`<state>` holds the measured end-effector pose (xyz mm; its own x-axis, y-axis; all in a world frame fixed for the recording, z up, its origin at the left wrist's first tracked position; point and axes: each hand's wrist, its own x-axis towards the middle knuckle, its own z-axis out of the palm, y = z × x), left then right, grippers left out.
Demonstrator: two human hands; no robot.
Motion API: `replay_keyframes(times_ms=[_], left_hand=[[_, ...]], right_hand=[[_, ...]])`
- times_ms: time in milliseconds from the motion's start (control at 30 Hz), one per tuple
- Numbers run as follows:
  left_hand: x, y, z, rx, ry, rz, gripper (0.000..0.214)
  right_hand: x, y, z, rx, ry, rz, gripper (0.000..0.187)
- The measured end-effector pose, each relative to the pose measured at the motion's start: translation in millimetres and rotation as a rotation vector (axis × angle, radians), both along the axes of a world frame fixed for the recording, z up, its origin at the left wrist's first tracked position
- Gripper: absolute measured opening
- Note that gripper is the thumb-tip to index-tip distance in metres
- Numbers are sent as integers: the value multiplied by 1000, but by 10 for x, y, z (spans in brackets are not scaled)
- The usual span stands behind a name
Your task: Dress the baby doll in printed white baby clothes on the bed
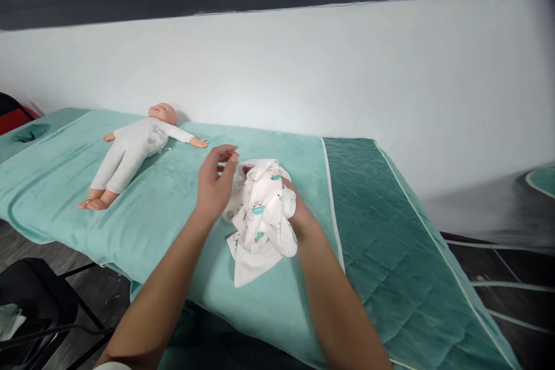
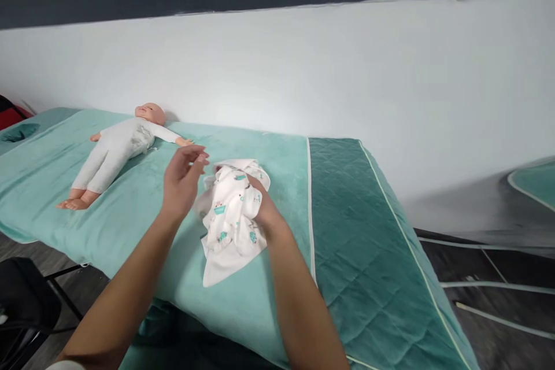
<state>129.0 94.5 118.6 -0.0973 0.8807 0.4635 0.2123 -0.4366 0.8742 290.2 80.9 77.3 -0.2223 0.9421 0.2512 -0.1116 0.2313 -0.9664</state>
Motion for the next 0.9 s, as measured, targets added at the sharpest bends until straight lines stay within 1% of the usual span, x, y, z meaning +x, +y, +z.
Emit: replay_keyframes(times_ms=[33, 67, 100, 167, 200, 233, 300, 367, 433, 533, 600, 633, 700, 733, 800, 833, 900], left_hand=[[-52, 40, -45, 12, -14, -9, 25], [-100, 73, -94, -24, -27, -68, 28], [-142, 98, -153, -97, -47, -161, 31], [-206, 130, -304, -297, -124, -355, 32], [-228, 141, -397, -384, -167, -423, 34], [-244, 152, -494, -438, -198, -457, 36], [-258, 174, -680, -485, -179, -493, 42], [-255, 194, -814, -459, -44, -525, 46], [-241, 203, -879, -370, 139, -550, 44], [-224, 198, -904, -210, 339, -569, 40], [-224, 201, -925, -141, 395, -547, 35], [-229, 207, -943, -120, 410, -526, 30], [-244, 225, -989, -89, 410, -473, 20], [-255, 235, -1012, -82, 394, -441, 17], [-277, 254, -1048, -98, 337, -372, 18], [-286, 261, -1059, -118, 294, -338, 19], [-300, 275, -1065, -172, 195, -286, 19]], right_hand=[[-19, -36, 29, -36, 7, 65, 40], [-37, -63, 41, -59, 3, 95, 36], [-51, -79, 37, -68, -6, 99, 33], [-64, -71, -13, -35, -32, 55, 28], [-62, -47, -49, -2, -51, 1, 26], [-54, -15, -87, 30, -65, -75, 23], [-18, 62, -147, 49, -52, -282, 20], [44, 131, -179, 23, 23, -485, 17], [125, 186, -196, 10, 140, -591, 19], [264, 247, -242, 32, 324, -674, 29], [365, 256, -291, 56, 401, -752, 32], [421, 238, -311, 76, 406, -796, 33], [563, 132, -312, 115, 356, -870, 31], [654, 39, -284, 126, 314, -893, 29], [887, -222, -169, 99, 241, -885, 22], [1027, -376, -89, 128, 164, -883, 20], [1330, -677, 71, 227, -79, -905, 21]])
